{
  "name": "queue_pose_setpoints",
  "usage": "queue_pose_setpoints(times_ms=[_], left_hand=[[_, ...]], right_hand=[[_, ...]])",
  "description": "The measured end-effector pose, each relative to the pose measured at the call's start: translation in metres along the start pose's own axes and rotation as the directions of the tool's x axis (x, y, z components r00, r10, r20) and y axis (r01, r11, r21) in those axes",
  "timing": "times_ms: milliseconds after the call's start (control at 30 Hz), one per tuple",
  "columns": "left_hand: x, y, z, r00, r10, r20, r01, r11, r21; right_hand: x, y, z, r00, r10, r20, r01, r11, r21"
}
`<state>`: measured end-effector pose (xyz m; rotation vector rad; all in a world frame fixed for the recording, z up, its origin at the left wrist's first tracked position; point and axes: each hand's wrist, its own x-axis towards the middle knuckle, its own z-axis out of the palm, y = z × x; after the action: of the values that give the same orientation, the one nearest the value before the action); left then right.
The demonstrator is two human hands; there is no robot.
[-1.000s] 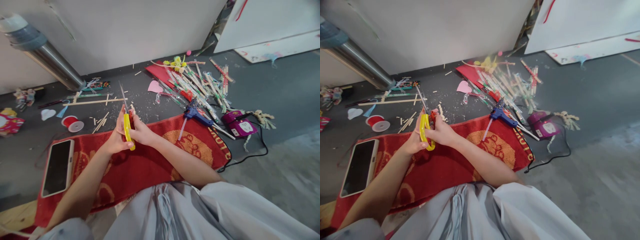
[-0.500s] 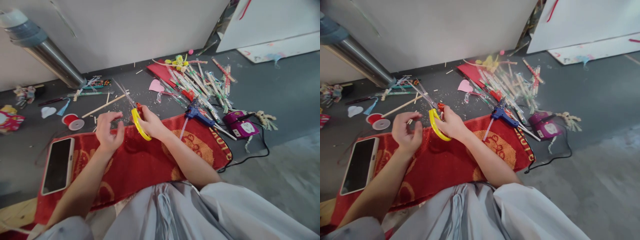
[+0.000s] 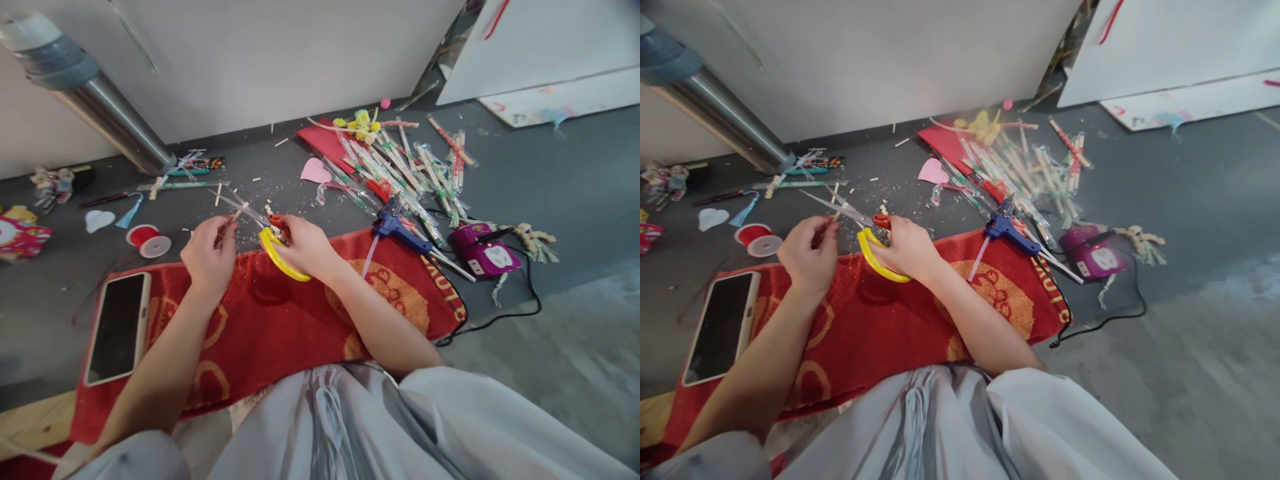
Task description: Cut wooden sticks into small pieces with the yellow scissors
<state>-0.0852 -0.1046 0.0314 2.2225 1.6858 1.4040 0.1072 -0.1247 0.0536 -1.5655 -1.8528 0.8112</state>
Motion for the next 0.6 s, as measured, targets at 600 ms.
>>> queue_pose_setpoints(times_ms=[600], left_hand=[[0.001,0.017,0.003,0.992,-0.122,0.024,0.124,0.967,-0.221]], right_hand=[[-0.003,0.007,0.004,0.982,-0.179,-0.061,0.181,0.983,0.021]])
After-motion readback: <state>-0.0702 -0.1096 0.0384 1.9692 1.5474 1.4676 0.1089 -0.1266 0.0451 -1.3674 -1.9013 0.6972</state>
